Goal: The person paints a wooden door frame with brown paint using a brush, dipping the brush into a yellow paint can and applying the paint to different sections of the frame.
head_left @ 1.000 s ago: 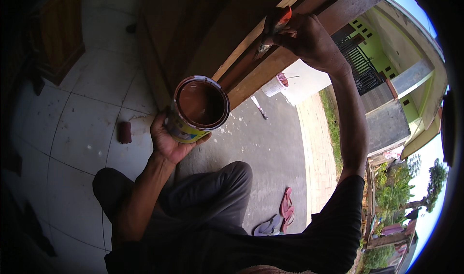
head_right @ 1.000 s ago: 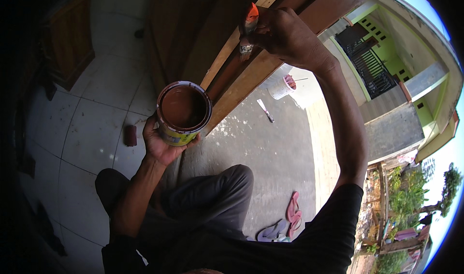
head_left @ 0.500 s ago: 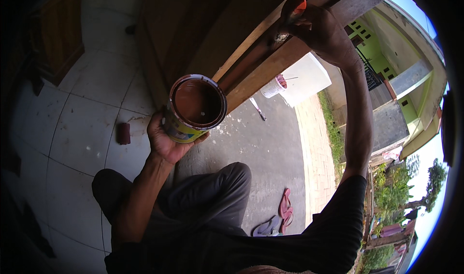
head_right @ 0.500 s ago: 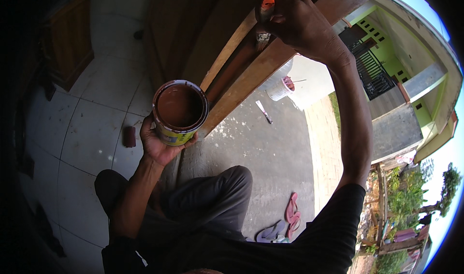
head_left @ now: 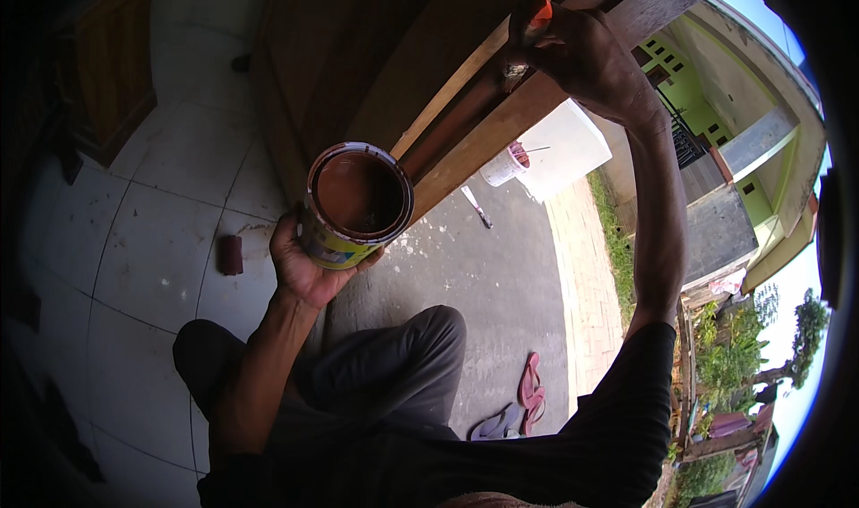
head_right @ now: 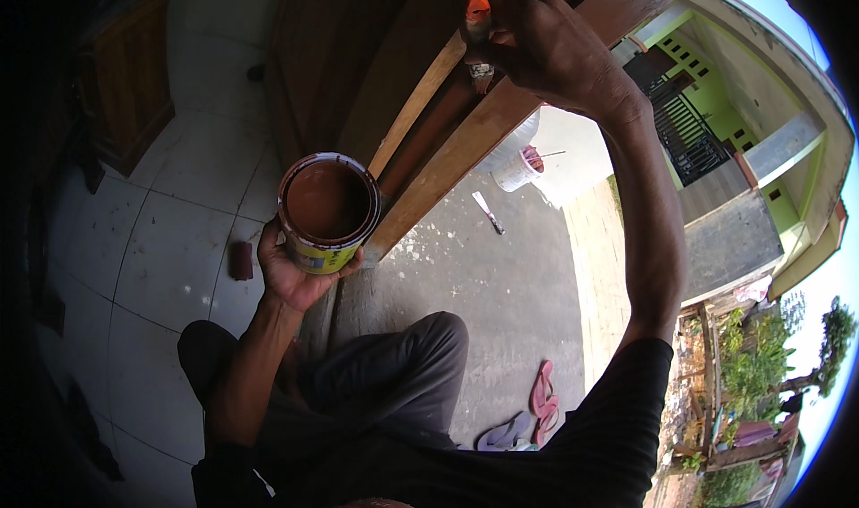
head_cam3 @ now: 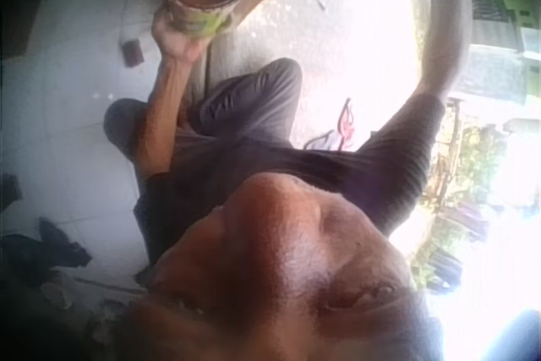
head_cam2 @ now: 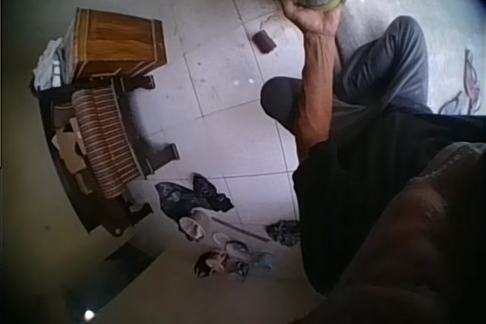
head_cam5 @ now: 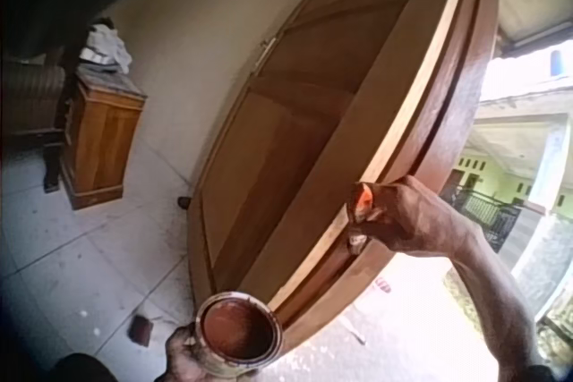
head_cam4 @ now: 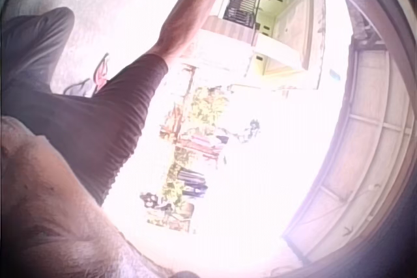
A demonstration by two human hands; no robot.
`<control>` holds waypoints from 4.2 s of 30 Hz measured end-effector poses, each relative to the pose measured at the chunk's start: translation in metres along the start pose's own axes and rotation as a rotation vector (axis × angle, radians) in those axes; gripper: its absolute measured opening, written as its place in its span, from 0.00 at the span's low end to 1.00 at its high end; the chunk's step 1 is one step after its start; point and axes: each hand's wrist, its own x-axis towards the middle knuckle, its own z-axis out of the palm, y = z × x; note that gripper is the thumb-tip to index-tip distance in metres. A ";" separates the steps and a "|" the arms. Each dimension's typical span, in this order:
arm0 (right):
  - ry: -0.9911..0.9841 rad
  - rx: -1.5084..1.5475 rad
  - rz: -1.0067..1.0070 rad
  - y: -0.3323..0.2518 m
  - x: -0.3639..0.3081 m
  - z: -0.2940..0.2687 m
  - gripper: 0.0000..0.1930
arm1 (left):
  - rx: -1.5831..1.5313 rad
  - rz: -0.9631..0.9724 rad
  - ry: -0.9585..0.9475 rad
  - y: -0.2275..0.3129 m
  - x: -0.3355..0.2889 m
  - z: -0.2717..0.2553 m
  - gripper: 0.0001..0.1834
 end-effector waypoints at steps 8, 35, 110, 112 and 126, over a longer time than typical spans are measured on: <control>-0.097 -0.077 0.024 0.003 0.003 0.008 0.07 | -0.051 0.026 0.051 0.002 -0.002 0.010 0.43; -0.001 -0.307 0.056 -0.016 0.019 -0.060 0.09 | -0.060 -0.011 0.081 0.003 -0.001 0.016 0.40; 0.763 0.794 0.163 -0.090 -0.065 0.091 0.17 | 0.083 -0.100 -0.011 0.008 -0.003 0.028 0.52; 0.637 0.890 0.219 -0.097 -0.063 0.104 0.17 | 0.076 -0.109 -0.013 0.008 -0.002 0.026 0.51; 0.468 0.874 0.235 -0.102 -0.053 0.099 0.14 | 0.001 -0.121 0.080 0.011 -0.003 0.019 0.43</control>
